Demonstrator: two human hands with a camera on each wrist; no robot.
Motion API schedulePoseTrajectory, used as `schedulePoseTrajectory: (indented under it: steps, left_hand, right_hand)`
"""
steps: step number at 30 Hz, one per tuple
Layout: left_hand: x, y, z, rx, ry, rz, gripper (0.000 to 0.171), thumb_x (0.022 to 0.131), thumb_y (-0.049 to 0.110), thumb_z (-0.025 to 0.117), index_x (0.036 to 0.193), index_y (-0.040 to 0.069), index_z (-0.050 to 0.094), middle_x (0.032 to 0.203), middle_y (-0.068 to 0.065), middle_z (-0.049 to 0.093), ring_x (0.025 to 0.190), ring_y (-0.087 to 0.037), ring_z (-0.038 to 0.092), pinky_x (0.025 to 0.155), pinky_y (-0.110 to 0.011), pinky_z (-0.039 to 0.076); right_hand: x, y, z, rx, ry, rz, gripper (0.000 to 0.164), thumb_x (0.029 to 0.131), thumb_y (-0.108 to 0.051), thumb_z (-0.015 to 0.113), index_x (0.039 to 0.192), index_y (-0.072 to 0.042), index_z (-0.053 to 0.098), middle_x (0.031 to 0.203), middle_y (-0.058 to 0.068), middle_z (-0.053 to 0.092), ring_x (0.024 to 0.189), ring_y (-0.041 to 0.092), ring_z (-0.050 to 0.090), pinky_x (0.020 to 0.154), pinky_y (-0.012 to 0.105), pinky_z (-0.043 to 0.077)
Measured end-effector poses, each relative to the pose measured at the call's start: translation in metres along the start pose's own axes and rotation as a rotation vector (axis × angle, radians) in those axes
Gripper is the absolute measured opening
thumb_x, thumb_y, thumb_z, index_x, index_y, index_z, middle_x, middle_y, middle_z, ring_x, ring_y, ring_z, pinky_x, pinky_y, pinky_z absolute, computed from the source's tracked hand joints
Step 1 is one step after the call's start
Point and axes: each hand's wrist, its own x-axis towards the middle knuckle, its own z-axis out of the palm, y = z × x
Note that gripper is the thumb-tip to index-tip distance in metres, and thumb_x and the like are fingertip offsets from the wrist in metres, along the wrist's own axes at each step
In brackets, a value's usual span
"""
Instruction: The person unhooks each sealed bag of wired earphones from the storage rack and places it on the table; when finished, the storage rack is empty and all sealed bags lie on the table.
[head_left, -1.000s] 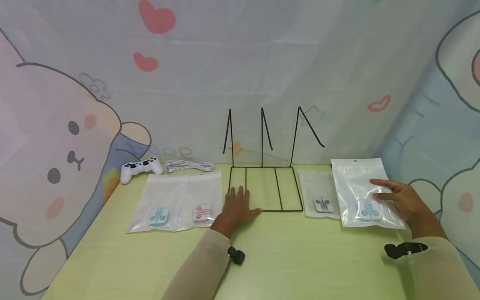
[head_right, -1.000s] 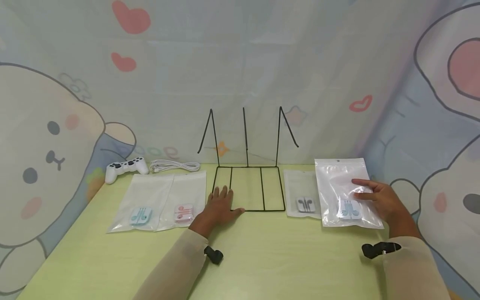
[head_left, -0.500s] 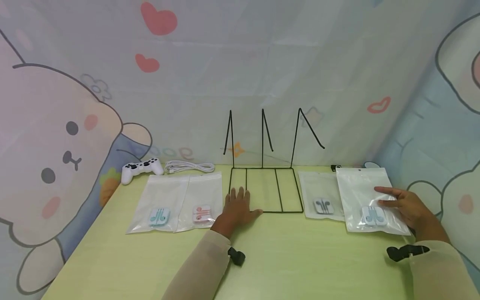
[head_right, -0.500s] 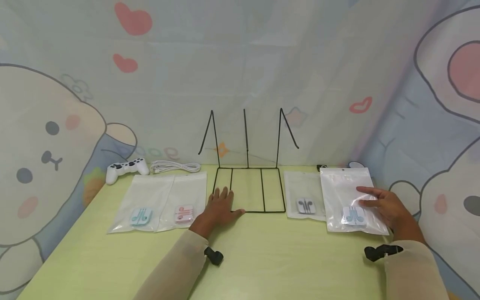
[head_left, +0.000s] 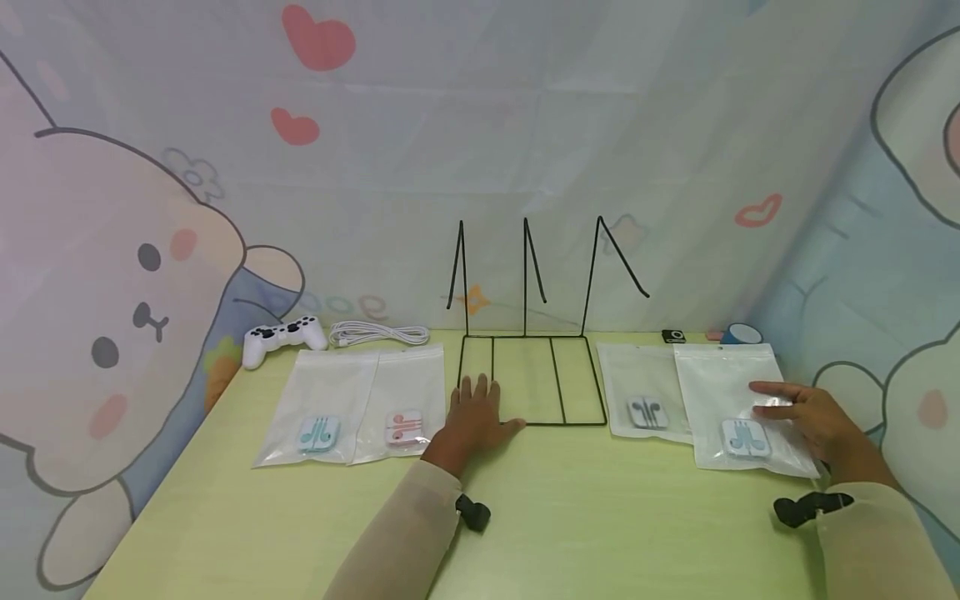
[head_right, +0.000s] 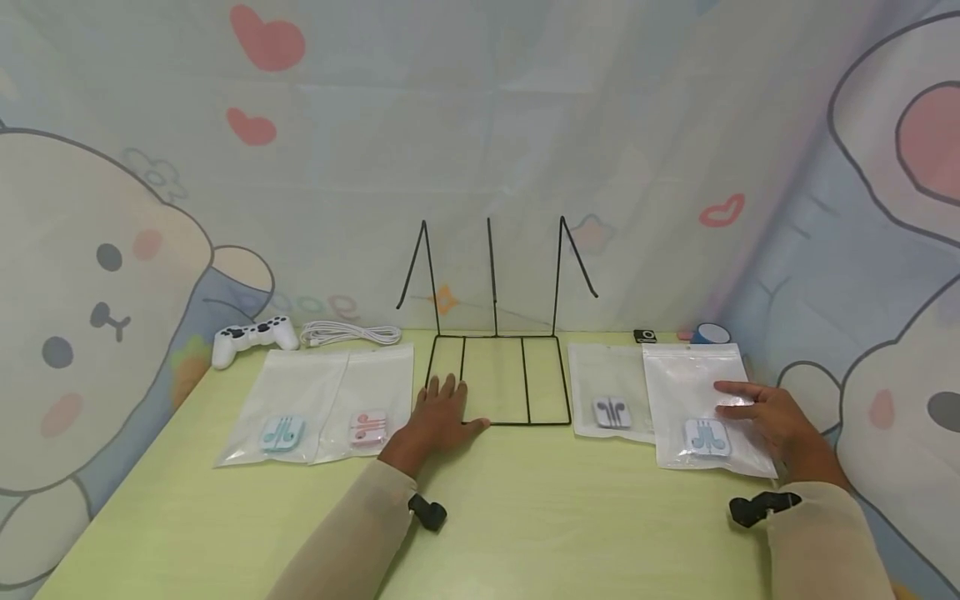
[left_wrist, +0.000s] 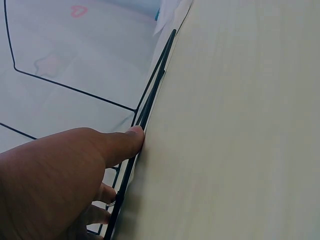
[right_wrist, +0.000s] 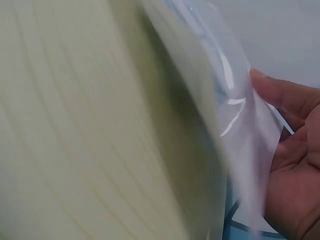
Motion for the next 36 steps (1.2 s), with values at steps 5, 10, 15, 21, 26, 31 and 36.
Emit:
schedulePoseTrajectory:
  steps: [5, 10, 15, 21, 26, 31, 36]
  left_hand:
    - [0.000, 0.001, -0.002, -0.003, 0.002, 0.001, 0.092, 0.105, 0.064, 0.058, 0.170, 0.002, 0.035, 0.180, -0.025, 0.026, 0.168, -0.053, 0.018, 0.136, -0.064, 0.020]
    - [-0.002, 0.002, -0.002, -0.007, 0.000, 0.002, 0.092, 0.105, 0.063, 0.058, 0.169, 0.001, 0.035, 0.179, -0.025, 0.027, 0.167, -0.054, 0.018, 0.136, -0.065, 0.020]
    - [-0.001, -0.001, -0.003, -0.006, 0.010, 0.004, 0.092, 0.105, 0.063, 0.060, 0.168, 0.001, 0.036, 0.179, -0.026, 0.028, 0.167, -0.054, 0.019, 0.135, -0.065, 0.021]
    - [-0.001, -0.002, -0.003, -0.012, 0.005, 0.010, 0.092, 0.105, 0.062, 0.059, 0.169, 0.001, 0.036, 0.179, -0.026, 0.028, 0.167, -0.054, 0.018, 0.135, -0.065, 0.021]
    - [-0.002, -0.004, -0.003, -0.018, -0.002, 0.006, 0.093, 0.105, 0.062, 0.060, 0.169, 0.000, 0.035, 0.179, -0.026, 0.027, 0.167, -0.055, 0.017, 0.136, -0.064, 0.020]
    - [-0.001, -0.004, -0.006, -0.023, -0.007, 0.022, 0.092, 0.106, 0.062, 0.058, 0.170, 0.000, 0.034, 0.179, -0.027, 0.026, 0.168, -0.054, 0.016, 0.136, -0.064, 0.020]
    - [-0.003, -0.014, -0.013, -0.026, 0.022, 0.038, 0.087, 0.108, 0.060, 0.057, 0.169, 0.002, 0.036, 0.178, -0.027, 0.027, 0.168, -0.051, 0.020, 0.135, -0.065, 0.022]
  right_hand:
    - [0.001, 0.001, 0.000, -0.120, 0.035, 0.039, 0.072, 0.095, -0.039, 0.086, 0.157, -0.015, 0.058, 0.177, 0.035, -0.001, 0.162, 0.065, 0.006, 0.125, 0.081, 0.019]
    - [0.002, 0.001, 0.002, -0.245, 0.068, 0.047, 0.091, 0.095, -0.050, 0.082, 0.161, -0.001, 0.043, 0.174, 0.040, 0.003, 0.159, 0.068, 0.010, 0.121, 0.083, 0.021]
    - [0.006, 0.001, 0.007, -0.254, 0.086, 0.053, 0.100, 0.095, -0.056, 0.081, 0.165, 0.000, 0.036, 0.173, 0.039, 0.002, 0.161, 0.067, 0.004, 0.124, 0.084, 0.016]
    - [0.008, -0.002, 0.014, -0.239, 0.131, 0.085, 0.104, 0.094, -0.054, 0.083, 0.167, 0.001, 0.032, 0.173, 0.040, 0.001, 0.162, 0.065, 0.001, 0.127, 0.082, 0.012]
    - [0.012, 0.006, 0.013, -0.251, 0.126, 0.072, 0.106, 0.093, -0.053, 0.084, 0.165, 0.004, 0.032, 0.171, 0.042, 0.002, 0.161, 0.066, 0.002, 0.127, 0.080, 0.013]
    - [0.013, 0.011, 0.011, -0.282, 0.155, 0.063, 0.105, 0.096, -0.052, 0.081, 0.167, 0.004, 0.026, 0.171, 0.042, 0.003, 0.161, 0.066, 0.002, 0.127, 0.081, 0.016]
    - [0.004, 0.010, 0.014, -0.298, 0.226, 0.030, 0.104, 0.099, -0.045, 0.080, 0.168, 0.007, 0.022, 0.172, 0.040, 0.007, 0.160, 0.067, 0.005, 0.126, 0.081, 0.018]
